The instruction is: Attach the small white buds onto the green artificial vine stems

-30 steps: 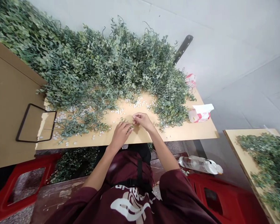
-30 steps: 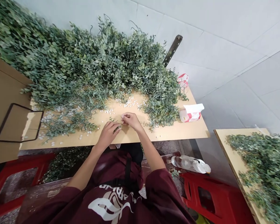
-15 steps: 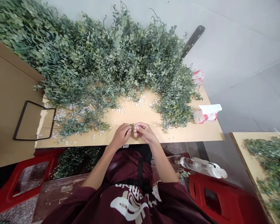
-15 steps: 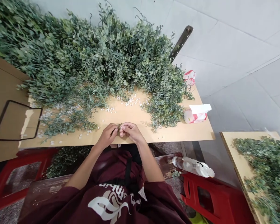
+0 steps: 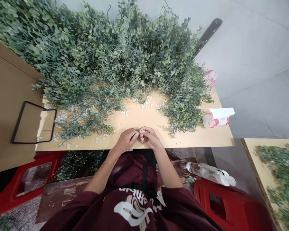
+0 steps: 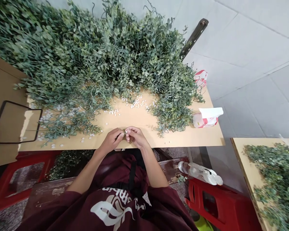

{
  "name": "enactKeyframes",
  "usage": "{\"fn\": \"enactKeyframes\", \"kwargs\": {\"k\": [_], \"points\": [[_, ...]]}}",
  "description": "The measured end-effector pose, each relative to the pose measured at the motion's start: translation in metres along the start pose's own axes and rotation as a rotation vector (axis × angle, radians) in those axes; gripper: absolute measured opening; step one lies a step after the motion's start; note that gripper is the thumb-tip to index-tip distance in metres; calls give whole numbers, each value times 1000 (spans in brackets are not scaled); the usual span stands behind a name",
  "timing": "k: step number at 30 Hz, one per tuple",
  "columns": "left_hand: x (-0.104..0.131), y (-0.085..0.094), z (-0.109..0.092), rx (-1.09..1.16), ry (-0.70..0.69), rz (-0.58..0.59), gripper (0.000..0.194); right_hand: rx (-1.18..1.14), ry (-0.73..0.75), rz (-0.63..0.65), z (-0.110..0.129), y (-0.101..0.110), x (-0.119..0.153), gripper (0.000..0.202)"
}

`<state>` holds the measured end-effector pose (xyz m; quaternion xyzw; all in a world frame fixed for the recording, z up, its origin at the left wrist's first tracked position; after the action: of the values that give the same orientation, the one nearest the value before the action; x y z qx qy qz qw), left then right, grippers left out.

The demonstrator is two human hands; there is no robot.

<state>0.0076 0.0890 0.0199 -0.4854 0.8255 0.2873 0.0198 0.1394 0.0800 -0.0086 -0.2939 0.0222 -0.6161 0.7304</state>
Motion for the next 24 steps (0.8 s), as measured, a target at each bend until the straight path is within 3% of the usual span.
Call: {"fn": "enactKeyframes", "kwargs": {"k": [24], "points": [[-3,2,-3,78,50,37,33,22,-19,-2,3,-5,1,32]]}}
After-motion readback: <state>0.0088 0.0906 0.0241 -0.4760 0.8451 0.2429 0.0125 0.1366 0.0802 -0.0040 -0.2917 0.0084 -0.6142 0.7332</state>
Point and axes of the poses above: each hand's wrist, its own x-axis away from the middle knuckle, its own y-axis out of the back of the hand, z = x × y, the point moved 5 cm from there along -x, towards the middle knuckle, and after that the axes turned 6 degrees about x, right-handed, at the moved point
